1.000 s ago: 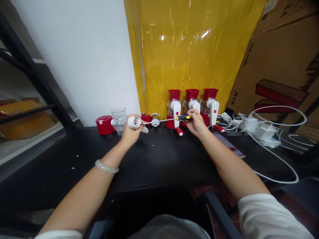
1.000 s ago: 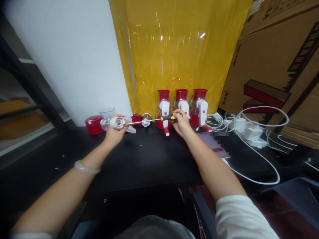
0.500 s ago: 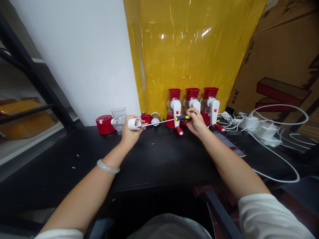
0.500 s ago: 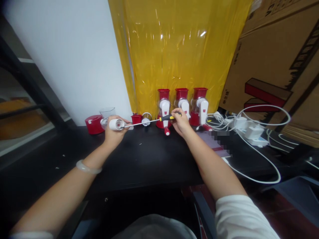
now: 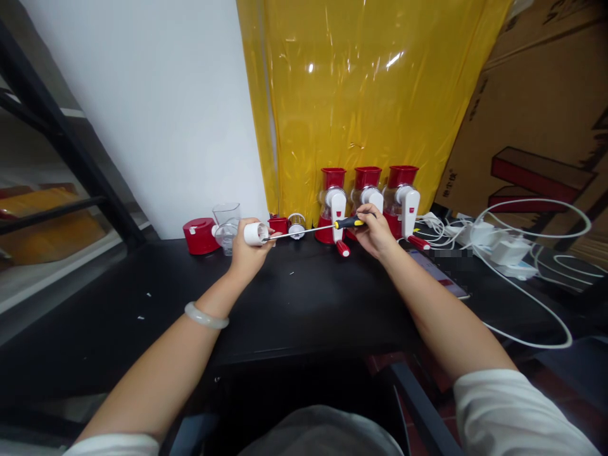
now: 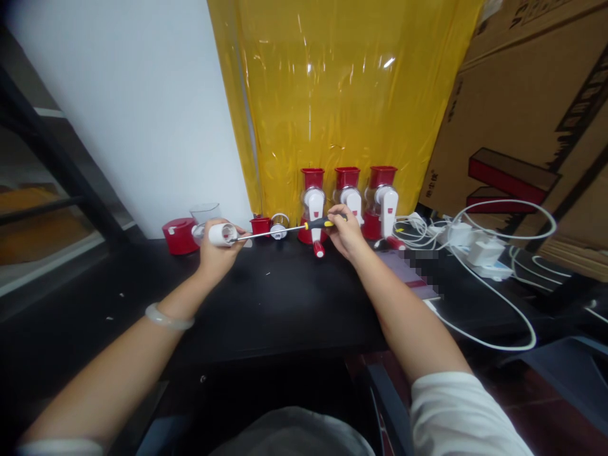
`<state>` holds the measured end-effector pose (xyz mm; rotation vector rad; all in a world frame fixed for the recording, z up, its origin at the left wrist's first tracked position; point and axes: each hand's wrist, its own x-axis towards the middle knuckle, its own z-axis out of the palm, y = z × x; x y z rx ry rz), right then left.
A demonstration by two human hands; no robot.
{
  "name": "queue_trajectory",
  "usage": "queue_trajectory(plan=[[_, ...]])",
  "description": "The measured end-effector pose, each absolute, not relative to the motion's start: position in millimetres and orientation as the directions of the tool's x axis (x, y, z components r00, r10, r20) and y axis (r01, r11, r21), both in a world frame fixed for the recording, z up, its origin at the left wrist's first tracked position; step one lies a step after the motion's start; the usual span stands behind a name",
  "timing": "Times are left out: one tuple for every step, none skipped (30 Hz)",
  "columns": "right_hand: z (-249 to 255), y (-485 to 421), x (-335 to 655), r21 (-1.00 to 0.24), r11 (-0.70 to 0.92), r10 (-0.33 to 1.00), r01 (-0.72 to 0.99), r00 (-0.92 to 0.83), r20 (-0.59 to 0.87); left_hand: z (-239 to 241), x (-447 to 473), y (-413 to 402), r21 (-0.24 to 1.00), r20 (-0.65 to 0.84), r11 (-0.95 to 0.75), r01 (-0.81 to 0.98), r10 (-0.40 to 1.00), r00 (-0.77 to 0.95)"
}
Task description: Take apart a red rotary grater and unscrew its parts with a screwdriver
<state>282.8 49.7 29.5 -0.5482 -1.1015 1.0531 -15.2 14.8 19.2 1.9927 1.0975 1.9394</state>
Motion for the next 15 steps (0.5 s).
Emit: queue_trajectory(plan=[[29.8, 49.5, 282.7, -0.798, 0.434, 0.892, -0.418, 0.073, 0.447, 19.7, -14.8, 14.1, 0.579, 0.801, -0.716, 0.389, 0.589, -0.107], [30.1, 49.4, 282.7, -0.796, 0.432, 0.893, -0.424, 0.074, 0.445, 20.2, -14.5, 13.5, 0.584, 0.797, -0.711, 0.392, 0.595, -0.108], [30.3, 49.2, 282.6, -0.796, 0.431, 0.893, -0.425, 0.075, 0.443, 20.6, -14.2, 12.8, 0.590, 0.791, -0.704, 0.395, 0.602, -0.109], [30.5, 49.1, 282.5, -0.797, 0.431, 0.893, -0.422, 0.077, 0.443, 21.0, -14.0, 12.2, 0.595, 0.786, -0.697, 0.401, 0.608, -0.111], [30.6, 49.0, 282.5, -0.800, 0.434, 0.893, -0.415, 0.078, 0.444, 21.2, -13.9, 11.8, 0.600, 0.781, -0.688, 0.408, 0.614, -0.113], [30.7, 49.0, 282.5, -0.802, 0.436, 0.892, -0.408, 0.078, 0.445, 21.4, -13.9, 11.6, 0.603, 0.778, -0.681, 0.415, 0.618, -0.116], [30.6, 49.0, 282.4, -0.803, 0.438, 0.892, -0.404, 0.079, 0.446, 21.3, -14.0, 11.6, 0.604, 0.777, -0.679, 0.418, 0.618, -0.119], [30.5, 49.1, 282.4, -0.803, 0.439, 0.891, -0.403, 0.082, 0.446, 21.1, -14.1, 11.8, 0.602, 0.779, -0.680, 0.419, 0.615, -0.121], [30.4, 49.3, 282.4, -0.803, 0.440, 0.891, -0.402, 0.084, 0.446, 20.7, -14.3, 12.3, 0.599, 0.782, -0.683, 0.419, 0.611, -0.122], [30.3, 49.6, 282.2, -0.804, 0.439, 0.892, -0.400, 0.086, 0.444, 20.2, -14.5, 12.8, 0.594, 0.786, -0.686, 0.420, 0.605, -0.124], [30.3, 49.8, 282.0, -0.807, 0.441, 0.892, -0.394, 0.089, 0.444, 19.6, -14.8, 13.4, 0.589, 0.791, -0.689, 0.423, 0.599, -0.125], [30.4, 50.0, 281.8, -0.809, 0.446, 0.890, -0.384, 0.092, 0.447, 19.1, -15.1, 13.9, 0.582, 0.796, -0.691, 0.429, 0.592, -0.126], [30.5, 50.1, 281.5, -0.811, 0.454, 0.887, -0.370, 0.096, 0.452, 18.6, -15.3, 14.4, 0.575, 0.801, -0.693, 0.435, 0.586, -0.126], [30.8, 50.1, 281.2, -0.811, 0.463, 0.882, -0.356, 0.100, 0.460, 18.2, -15.6, 14.6, 0.567, 0.807, -0.696, 0.441, 0.577, -0.126], [31.1, 50.0, 280.9, -0.811, 0.474, 0.877, -0.345, 0.104, 0.468, 18.0, -15.8, 14.7, 0.558, 0.813, -0.700, 0.446, 0.569, -0.125]])
